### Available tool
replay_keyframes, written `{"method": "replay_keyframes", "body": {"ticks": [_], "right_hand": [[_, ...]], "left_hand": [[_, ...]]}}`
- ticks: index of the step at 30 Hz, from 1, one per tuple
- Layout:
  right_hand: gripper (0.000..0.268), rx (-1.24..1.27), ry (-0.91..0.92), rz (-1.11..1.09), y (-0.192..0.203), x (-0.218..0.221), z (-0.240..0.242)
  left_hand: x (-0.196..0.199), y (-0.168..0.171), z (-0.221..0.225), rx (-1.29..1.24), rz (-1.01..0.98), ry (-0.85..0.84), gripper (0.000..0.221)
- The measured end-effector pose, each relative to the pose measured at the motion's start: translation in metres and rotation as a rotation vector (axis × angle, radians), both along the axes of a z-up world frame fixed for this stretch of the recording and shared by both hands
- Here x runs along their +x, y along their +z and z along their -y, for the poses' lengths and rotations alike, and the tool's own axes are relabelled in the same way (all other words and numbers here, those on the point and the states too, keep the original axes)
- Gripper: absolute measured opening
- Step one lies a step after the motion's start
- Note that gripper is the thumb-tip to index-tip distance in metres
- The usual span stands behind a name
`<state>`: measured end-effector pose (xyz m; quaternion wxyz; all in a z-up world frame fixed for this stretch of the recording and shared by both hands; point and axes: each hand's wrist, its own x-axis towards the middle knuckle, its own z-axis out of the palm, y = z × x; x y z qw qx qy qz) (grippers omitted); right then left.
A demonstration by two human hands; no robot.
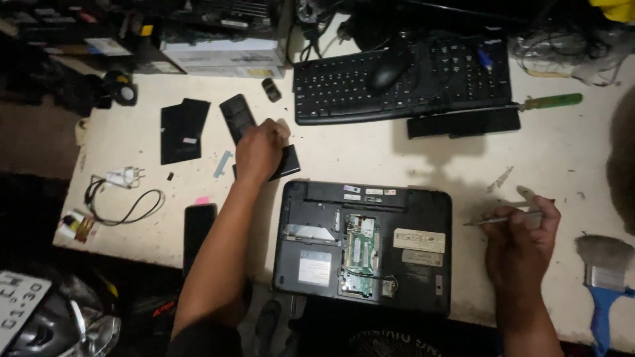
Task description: Fastening screws on the bottom panel of a laptop using a manual screwdriver to secure the chassis.
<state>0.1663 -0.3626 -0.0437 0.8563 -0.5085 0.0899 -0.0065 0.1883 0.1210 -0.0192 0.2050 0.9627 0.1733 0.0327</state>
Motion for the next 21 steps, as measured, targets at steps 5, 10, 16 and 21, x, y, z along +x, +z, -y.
{"method": "replay_keyframes", "body": {"ticks": [5, 10, 16, 21], "right_hand": [[0.045, -0.099, -0.031, 0.008, 0.016, -0.002, -0.014], [0.043, -0.129, -0.119, -0.041, 0.025, -0.011, -0.032], [0.049, -0.140, -0.088, 0.070, 0.057, -0.029, -0.054], [0.038, -0.432, -0.014, 0.196, 0.126, -0.052, -0.080]], "left_hand": [[-0.048, 0.033, 0.067, -0.452, 0.328, -0.065, 0.013], [-0.082, 0.066, 0.146, -0.796, 0.322, -0.022, 0.030], [-0.100, 0.036, 0.186, -1.136, 0.517, -0.162, 0.019], [-0.108, 0.055, 0.201, -1.140, 0.603, -0.393, 0.024]]}}
